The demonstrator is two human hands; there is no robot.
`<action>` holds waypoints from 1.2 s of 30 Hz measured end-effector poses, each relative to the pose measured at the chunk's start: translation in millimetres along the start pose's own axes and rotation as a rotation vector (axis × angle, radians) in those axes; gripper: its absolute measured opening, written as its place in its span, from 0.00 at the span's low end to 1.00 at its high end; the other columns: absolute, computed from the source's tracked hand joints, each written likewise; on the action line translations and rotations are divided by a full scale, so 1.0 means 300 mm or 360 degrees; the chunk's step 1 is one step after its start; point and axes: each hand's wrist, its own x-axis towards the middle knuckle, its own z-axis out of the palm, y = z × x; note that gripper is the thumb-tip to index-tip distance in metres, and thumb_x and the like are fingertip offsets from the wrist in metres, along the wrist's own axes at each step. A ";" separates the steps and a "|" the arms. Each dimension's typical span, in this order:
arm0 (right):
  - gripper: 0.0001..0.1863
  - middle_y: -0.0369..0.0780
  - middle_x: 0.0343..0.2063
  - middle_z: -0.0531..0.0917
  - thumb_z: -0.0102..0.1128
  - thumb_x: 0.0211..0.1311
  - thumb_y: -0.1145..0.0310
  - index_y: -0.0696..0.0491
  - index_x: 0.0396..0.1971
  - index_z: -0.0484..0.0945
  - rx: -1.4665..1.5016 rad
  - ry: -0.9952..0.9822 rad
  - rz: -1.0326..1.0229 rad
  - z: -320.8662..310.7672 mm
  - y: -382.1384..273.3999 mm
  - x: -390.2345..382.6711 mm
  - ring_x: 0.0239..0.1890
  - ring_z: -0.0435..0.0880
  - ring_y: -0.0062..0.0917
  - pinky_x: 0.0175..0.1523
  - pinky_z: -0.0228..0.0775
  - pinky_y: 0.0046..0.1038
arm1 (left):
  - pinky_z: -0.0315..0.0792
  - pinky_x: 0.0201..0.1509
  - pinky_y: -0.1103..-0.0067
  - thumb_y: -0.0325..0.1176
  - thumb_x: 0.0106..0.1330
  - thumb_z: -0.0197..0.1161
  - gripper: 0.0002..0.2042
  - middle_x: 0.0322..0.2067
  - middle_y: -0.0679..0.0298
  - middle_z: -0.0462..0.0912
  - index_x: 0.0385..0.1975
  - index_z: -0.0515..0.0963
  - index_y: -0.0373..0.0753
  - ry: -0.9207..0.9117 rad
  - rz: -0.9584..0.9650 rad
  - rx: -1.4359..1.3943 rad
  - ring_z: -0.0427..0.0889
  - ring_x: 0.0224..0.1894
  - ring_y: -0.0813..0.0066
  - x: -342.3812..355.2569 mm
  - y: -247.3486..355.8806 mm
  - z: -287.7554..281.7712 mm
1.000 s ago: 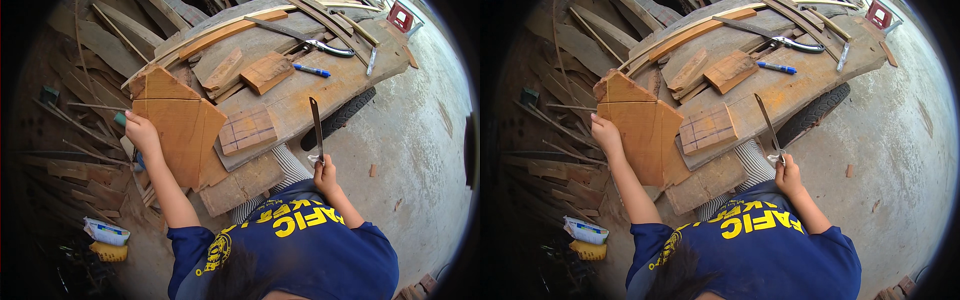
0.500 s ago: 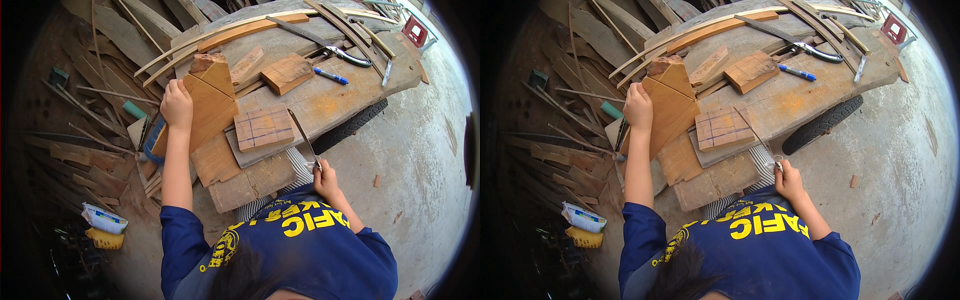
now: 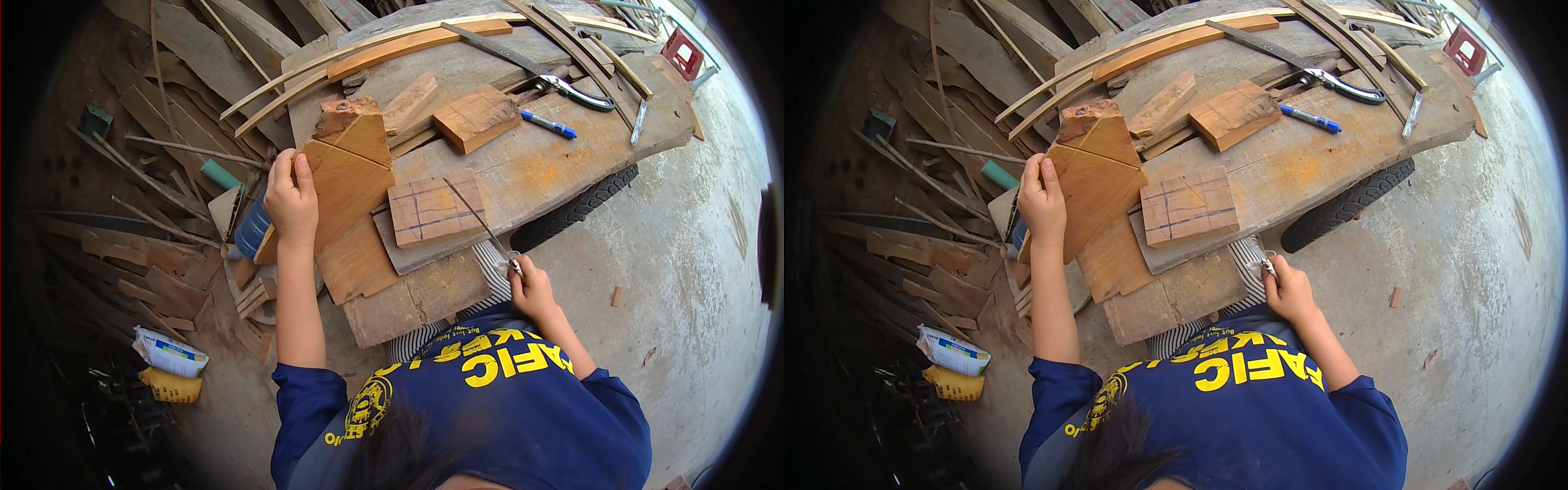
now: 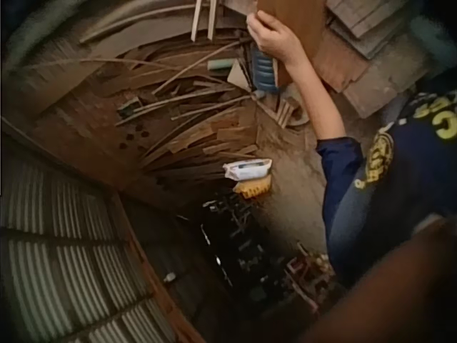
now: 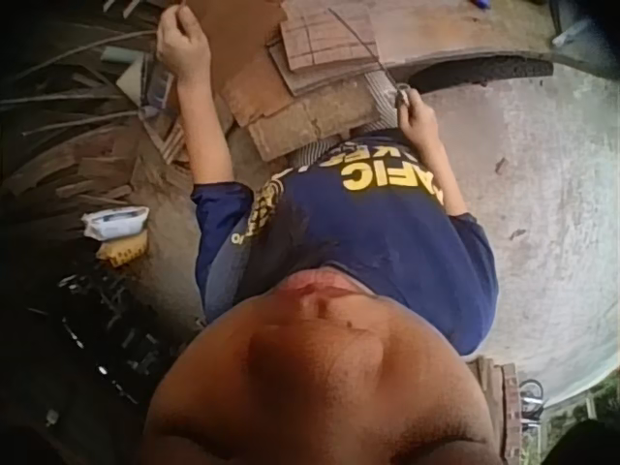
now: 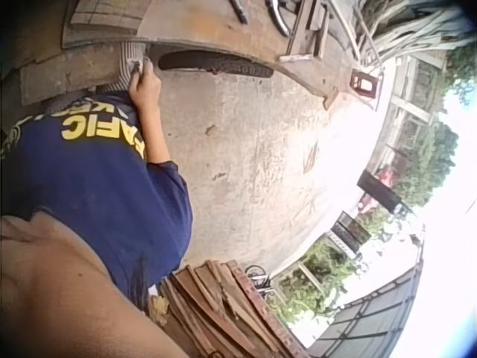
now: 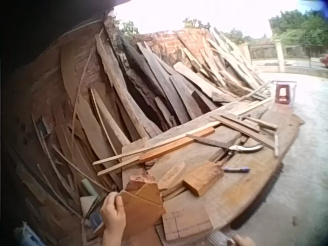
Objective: The person cuts a wooden board along a marked line using a hand saw.
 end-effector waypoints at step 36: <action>0.09 0.54 0.25 0.80 0.44 0.71 0.64 0.55 0.37 0.64 -0.0549 -0.0245 -0.0273 0.185 -0.533 0.447 0.29 0.79 0.53 0.32 0.70 0.50 | 0.73 0.29 0.70 0.44 0.69 0.51 0.11 0.24 0.66 0.74 0.29 0.73 0.46 0.0602 0.0067 0.0494 0.78 0.29 0.64 0.043 -0.109 0.169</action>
